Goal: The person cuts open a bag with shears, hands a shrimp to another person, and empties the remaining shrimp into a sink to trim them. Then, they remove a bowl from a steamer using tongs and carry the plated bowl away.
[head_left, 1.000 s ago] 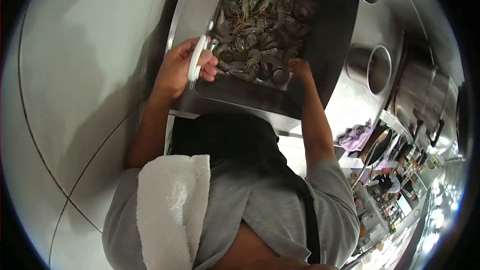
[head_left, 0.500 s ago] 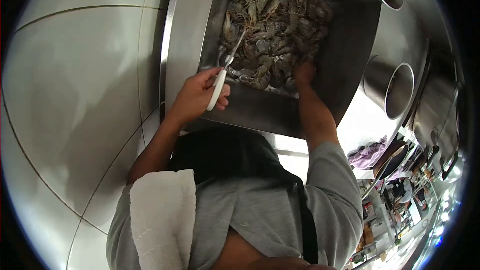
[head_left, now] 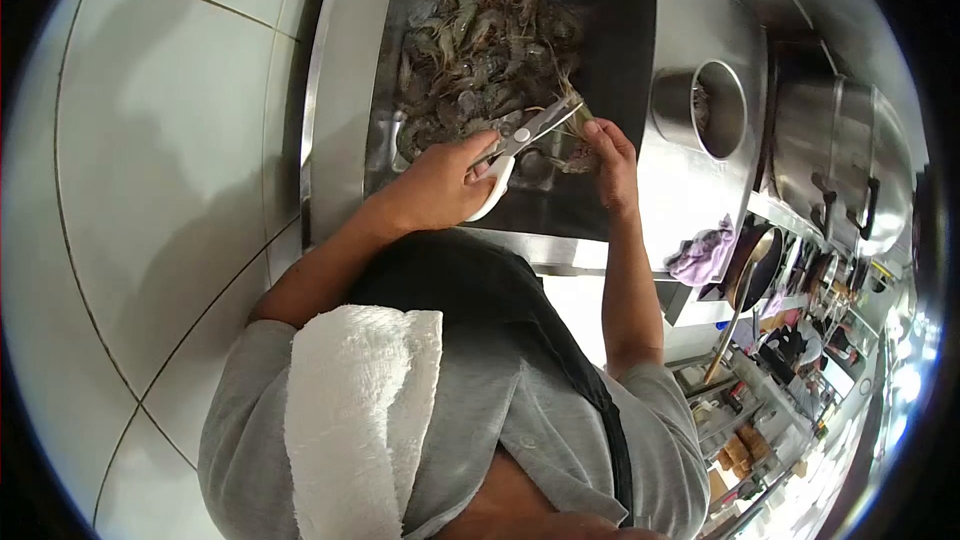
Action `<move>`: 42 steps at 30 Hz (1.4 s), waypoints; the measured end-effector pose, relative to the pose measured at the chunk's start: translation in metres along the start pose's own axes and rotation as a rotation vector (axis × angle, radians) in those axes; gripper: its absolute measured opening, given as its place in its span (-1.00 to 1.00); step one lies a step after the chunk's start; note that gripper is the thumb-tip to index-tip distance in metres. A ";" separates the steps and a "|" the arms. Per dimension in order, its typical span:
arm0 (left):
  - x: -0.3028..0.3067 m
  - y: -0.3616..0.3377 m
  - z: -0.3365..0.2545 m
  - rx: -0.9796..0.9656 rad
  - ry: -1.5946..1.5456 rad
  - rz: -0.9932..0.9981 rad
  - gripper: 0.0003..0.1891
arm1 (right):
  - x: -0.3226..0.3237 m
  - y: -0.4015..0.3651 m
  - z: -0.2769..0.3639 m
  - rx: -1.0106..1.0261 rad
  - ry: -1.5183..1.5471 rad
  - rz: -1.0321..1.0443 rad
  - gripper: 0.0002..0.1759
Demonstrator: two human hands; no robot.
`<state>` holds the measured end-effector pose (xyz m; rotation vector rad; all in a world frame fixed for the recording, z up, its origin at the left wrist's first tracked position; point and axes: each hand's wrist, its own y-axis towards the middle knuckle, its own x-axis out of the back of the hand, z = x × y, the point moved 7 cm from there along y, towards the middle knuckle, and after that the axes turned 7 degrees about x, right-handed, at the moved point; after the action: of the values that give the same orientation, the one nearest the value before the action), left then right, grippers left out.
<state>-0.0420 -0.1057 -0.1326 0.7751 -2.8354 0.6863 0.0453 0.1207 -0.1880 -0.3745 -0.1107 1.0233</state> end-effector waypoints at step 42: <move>-0.054 0.038 0.022 0.218 -1.250 0.377 -0.72 | -0.012 0.011 0.018 0.229 -0.183 -0.309 -0.71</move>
<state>-0.0148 -0.0624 -0.1798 0.9213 -4.1743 0.7117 0.0258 0.1200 -0.1745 -0.0506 -0.2074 0.7525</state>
